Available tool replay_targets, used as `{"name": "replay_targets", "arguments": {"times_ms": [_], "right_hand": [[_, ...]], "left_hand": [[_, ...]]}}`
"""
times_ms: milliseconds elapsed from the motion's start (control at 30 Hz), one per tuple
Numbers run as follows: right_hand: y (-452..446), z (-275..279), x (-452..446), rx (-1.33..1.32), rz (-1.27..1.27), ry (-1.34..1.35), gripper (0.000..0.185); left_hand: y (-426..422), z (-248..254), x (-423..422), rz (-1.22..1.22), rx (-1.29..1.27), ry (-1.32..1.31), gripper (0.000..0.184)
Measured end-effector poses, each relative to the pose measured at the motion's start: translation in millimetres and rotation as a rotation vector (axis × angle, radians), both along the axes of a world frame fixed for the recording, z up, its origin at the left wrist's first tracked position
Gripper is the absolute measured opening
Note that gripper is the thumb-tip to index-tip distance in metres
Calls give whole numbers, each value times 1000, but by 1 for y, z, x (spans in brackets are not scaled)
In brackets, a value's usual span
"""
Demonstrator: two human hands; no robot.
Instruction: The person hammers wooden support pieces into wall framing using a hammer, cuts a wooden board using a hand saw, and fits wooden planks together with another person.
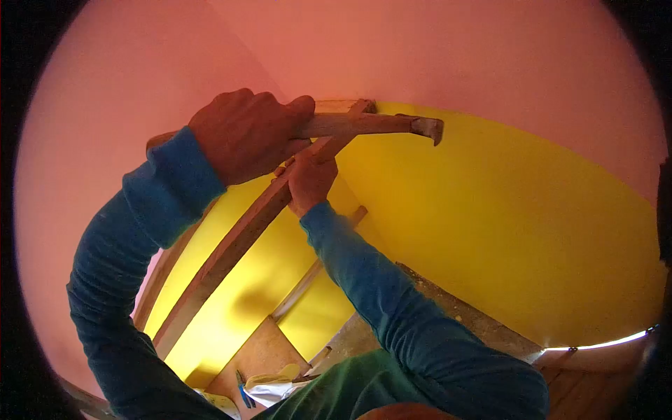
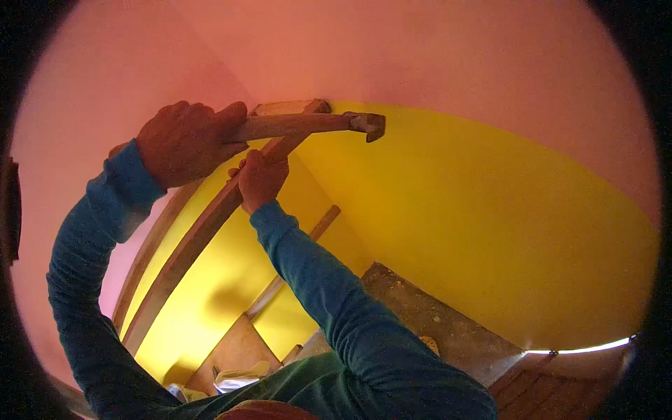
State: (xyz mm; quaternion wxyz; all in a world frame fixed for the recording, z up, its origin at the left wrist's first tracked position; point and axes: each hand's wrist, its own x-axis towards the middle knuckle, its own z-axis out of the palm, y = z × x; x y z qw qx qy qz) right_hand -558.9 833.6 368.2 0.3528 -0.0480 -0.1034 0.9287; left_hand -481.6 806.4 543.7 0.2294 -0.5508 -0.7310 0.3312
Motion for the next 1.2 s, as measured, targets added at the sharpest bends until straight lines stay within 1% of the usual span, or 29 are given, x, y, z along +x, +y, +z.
{"name": "replay_targets", "arguments": {"times_ms": [33,100,133,200,300,400,500,600,733,833,900,933,1033,1100,1133,1167,1200], "right_hand": [[0,-1,-2,16,6,6,13],[0,6,8,-45,49,-21,12],[1,9,12,-67,69,-35,12],[2,10,10,-29,68,-52,15],[0,6,7,-26,38,-45,20],[-2,9,12,-28,54,-52,21],[-1,11,14,-16,82,-81,23],[0,13,15,7,93,-113,25],[-1,10,16,66,42,-124,25],[1,0,11,153,5,-161,31],[8,-9,8,286,-18,-201,35],[10,-15,7,352,-23,-224,38],[12,-9,40,323,129,-168,39],[21,-33,42,410,197,-156,43],[22,-47,44,455,249,-149,46],[23,-60,46,419,263,-148,44],[26,-84,45,409,314,-56,42]], "left_hand": [[1,-1,-9,-16,10,10,25],[-1,-4,-29,-36,40,24,24],[-3,-2,-32,-62,41,79,24],[-3,13,-19,-114,37,193,23],[-34,36,-11,-80,124,97,21],[-77,44,-7,-30,355,49,20],[-105,35,-7,3,505,-84,21],[-128,24,-4,-16,580,-112,23],[-152,11,3,83,645,-143,24],[-180,7,23,168,714,-170,24],[-203,-1,42,262,782,-194,24],[-213,-5,53,303,832,-207,24],[-247,-23,89,430,981,-223,25],[-279,-43,112,519,1085,-193,25],[-299,-60,126,494,1271,-304,27],[-317,-83,139,483,1475,-392,30],[-329,-105,156,349,1642,-466,32]]}}
